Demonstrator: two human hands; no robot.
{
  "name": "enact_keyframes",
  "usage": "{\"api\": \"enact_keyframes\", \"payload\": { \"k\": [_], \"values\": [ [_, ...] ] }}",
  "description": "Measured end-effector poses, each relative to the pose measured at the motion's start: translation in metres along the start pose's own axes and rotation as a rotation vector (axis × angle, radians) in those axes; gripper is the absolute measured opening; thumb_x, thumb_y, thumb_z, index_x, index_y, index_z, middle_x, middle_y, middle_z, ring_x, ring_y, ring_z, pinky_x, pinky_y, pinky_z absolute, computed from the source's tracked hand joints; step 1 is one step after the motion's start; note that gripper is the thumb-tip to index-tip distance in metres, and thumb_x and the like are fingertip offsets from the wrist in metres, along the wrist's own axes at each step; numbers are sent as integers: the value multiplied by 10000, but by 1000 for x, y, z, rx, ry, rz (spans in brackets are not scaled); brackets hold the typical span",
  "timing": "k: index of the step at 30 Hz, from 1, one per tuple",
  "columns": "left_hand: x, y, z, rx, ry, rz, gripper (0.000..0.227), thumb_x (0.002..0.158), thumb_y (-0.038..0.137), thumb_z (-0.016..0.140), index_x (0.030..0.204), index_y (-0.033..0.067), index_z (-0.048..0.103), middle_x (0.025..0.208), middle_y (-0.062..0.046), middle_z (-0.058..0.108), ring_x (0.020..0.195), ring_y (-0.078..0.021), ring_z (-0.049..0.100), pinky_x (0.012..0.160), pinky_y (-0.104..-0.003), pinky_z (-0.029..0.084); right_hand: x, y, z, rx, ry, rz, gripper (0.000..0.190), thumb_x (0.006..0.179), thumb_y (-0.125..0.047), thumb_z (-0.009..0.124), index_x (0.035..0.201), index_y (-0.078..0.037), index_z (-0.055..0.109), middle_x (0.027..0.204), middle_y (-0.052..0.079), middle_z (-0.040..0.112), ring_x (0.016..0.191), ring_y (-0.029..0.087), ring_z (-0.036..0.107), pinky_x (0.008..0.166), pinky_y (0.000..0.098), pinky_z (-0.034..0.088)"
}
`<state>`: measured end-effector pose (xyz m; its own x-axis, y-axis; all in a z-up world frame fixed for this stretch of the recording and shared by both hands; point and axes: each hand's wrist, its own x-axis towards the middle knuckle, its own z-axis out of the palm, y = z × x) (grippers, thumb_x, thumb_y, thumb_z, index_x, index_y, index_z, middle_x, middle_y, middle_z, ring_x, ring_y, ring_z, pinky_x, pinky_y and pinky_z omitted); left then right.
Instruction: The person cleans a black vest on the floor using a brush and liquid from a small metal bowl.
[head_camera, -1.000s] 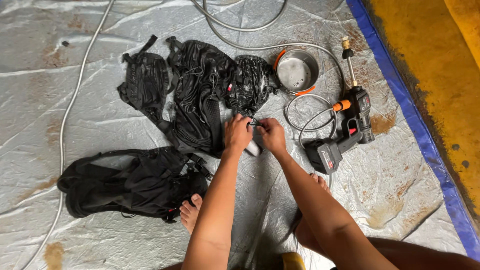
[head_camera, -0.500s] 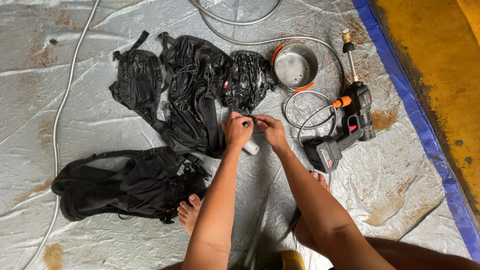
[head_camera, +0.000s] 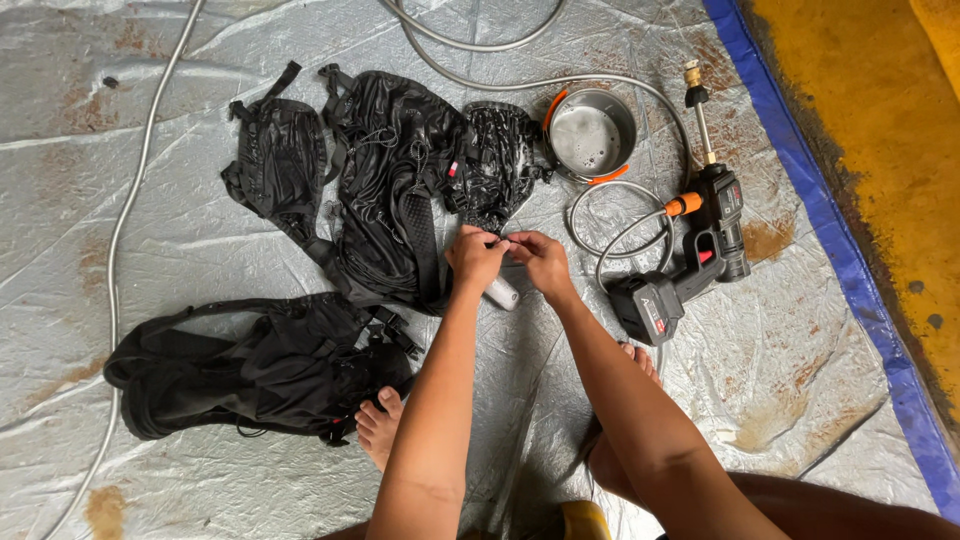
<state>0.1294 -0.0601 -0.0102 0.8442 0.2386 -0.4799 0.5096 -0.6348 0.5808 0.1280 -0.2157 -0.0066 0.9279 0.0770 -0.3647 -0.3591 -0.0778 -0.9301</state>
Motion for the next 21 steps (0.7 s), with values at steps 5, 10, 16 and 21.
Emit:
{"api": "enact_keyframes", "payload": {
  "k": [5,10,16,21],
  "values": [
    [5,-2,1,-12,2,3,302,926,500,782,1122,276,831,1354,51,637,1380,-240,605,1178,-476,380,2,5,7,-93,-29,-35,164,1041,-95,757,1189,-33,790,932,140,776,865,187,750,831,330,646],
    [-7,0,-9,22,13,21,279,937,491,786,1099,266,816,1334,69,626,1347,-227,625,1174,-458,399,-6,4,8,-200,11,-63,143,1028,-147,781,1152,-76,788,911,126,798,828,197,763,819,348,633],
    [-49,-5,-54,-262,146,275,188,979,303,790,1040,131,746,1268,-76,659,1253,-374,703,1093,-500,531,-68,-41,9,-592,152,-228,524,971,-582,826,1175,-138,638,1002,124,705,980,356,763,898,542,607],
    [-50,-59,-39,-81,421,628,323,943,-7,598,1159,143,786,1207,-50,771,1161,-307,733,969,-449,574,-79,-18,16,-1048,-179,-344,692,863,-393,836,1465,-193,560,1227,90,634,1225,348,667,1028,501,598]
  ]
}}
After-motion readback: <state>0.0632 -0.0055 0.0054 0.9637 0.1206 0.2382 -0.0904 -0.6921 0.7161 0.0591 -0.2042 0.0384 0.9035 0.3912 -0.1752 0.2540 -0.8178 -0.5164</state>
